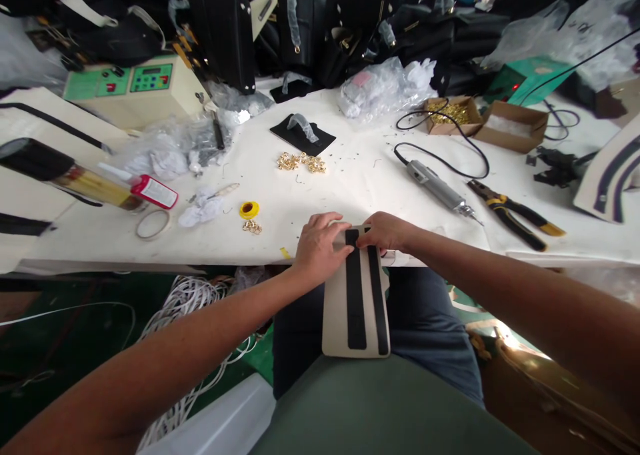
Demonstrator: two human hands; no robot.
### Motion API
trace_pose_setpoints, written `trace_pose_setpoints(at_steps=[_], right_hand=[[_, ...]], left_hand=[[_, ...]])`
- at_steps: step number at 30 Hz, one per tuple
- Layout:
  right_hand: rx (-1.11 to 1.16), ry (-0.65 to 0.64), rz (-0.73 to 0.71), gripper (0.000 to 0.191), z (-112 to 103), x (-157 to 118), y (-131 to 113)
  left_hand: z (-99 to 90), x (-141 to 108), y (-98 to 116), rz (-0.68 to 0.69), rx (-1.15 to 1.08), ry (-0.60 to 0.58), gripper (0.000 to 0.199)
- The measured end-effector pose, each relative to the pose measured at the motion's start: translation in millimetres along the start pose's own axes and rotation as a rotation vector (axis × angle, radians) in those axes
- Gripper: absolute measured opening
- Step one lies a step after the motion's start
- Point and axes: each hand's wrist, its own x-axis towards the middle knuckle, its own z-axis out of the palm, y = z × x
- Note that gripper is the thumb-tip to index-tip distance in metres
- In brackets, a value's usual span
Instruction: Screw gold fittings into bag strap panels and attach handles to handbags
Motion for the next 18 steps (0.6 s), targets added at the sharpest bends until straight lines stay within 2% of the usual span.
trace_pose_setpoints(at_steps=[2, 4, 8, 12, 16, 18], right_hand=[[0.006, -0.002, 0.001, 0.021, -1, 0, 0], [0.017, -0.007, -0.001, 0.019, -1, 0, 0], [0.031, -0.031, -0.013, 0.014, -1, 3, 3], [0.013, -0.023, -0.023, 0.008, -2, 8, 6], [-0.076, 0.057, -0.066, 0.014, -4, 0, 7], [-0.153, 0.172, -0.116, 0.020, -7, -8, 12]], left_hand=[[5.1, -3, -3, 0.057, -0.034, -0.002, 0.027], [8.9, -4, -6, 0.032, -0.082, -0.001, 0.020], [11.3, -1, -8, -0.058, -0.138, -0.011, 0.022], [9.7, 0, -10, -0.047, -0.128, -0.034, 0.023], [9.0, 1, -13, 0.009, -0.067, -0.016, 0.022], [10.6, 4, -17, 0.031, -0.046, -0.009, 0.021]])
